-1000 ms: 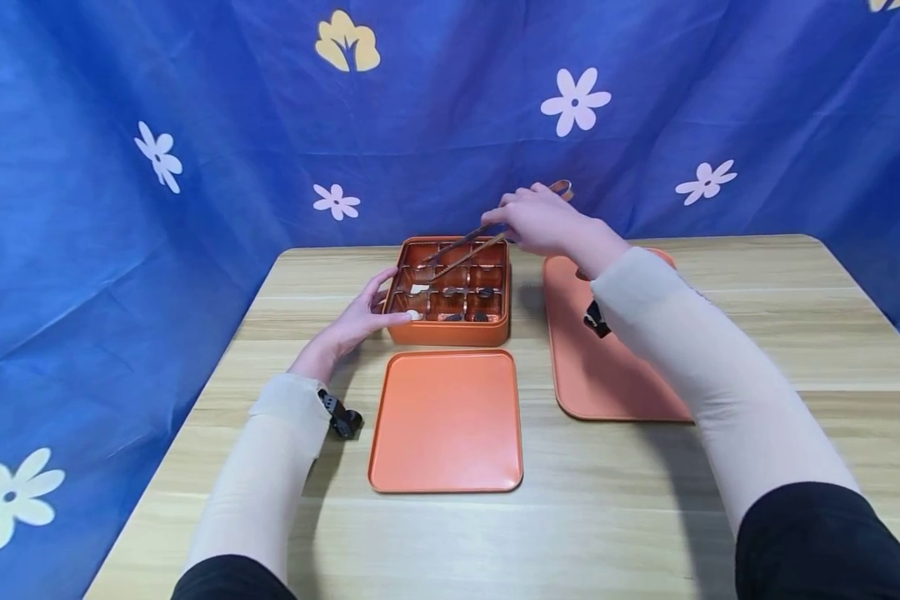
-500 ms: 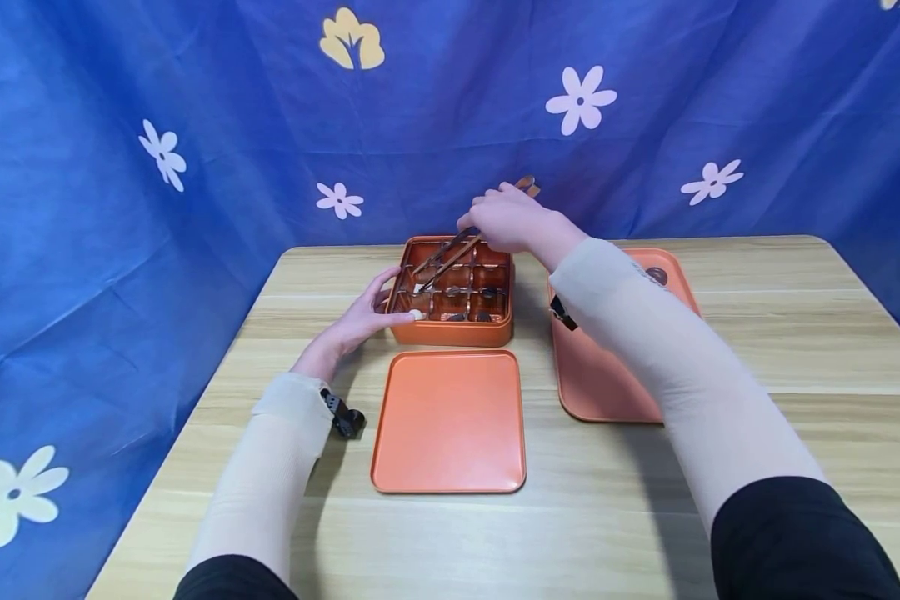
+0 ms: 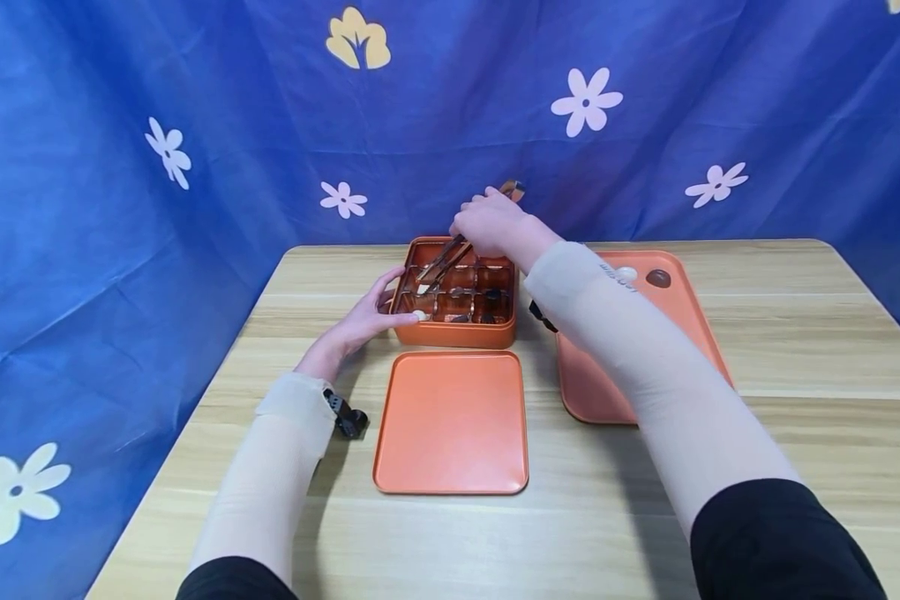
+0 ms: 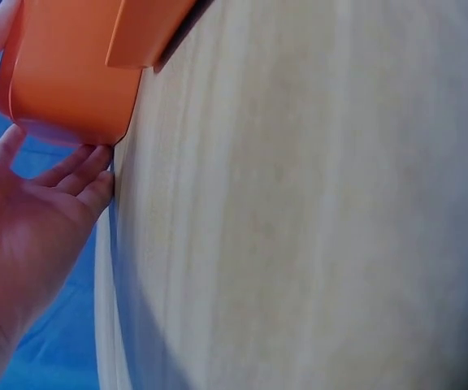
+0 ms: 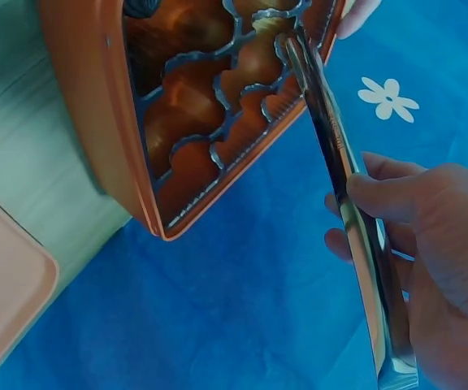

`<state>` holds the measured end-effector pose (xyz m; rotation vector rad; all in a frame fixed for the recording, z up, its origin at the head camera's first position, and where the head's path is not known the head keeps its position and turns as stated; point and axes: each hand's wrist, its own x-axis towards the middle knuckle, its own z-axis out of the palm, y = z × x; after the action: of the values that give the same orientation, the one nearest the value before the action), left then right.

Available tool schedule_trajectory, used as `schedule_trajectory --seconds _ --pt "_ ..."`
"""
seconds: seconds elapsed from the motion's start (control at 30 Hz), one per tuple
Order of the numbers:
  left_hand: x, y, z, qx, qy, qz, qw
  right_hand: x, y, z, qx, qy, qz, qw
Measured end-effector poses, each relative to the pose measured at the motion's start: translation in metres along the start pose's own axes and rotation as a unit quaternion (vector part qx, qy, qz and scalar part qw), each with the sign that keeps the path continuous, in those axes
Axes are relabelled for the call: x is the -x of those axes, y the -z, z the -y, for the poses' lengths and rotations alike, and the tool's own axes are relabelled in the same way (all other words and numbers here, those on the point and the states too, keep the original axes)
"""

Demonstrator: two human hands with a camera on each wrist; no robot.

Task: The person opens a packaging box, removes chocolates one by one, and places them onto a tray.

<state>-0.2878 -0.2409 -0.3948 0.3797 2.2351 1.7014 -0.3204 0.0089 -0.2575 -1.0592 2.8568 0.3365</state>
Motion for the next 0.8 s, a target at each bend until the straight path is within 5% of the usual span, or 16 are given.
schedule_trajectory --seconds 0.17,0.43,0.8 --pt "0.01 -0.005 -0.017 -0.001 0.003 0.003 1.0 -0.004 -0.007 0.002 -0.003 0.004 -0.006 1.0" --pt "0.01 -0.006 -0.019 -0.001 0.004 0.002 1.0 -0.004 -0.014 0.001 -0.004 0.011 -0.031 0.999" --pt "-0.005 0.002 0.009 -0.007 -0.002 -0.006 1.0 -0.001 -0.017 -0.006 -0.024 -0.004 -0.017 1.0"
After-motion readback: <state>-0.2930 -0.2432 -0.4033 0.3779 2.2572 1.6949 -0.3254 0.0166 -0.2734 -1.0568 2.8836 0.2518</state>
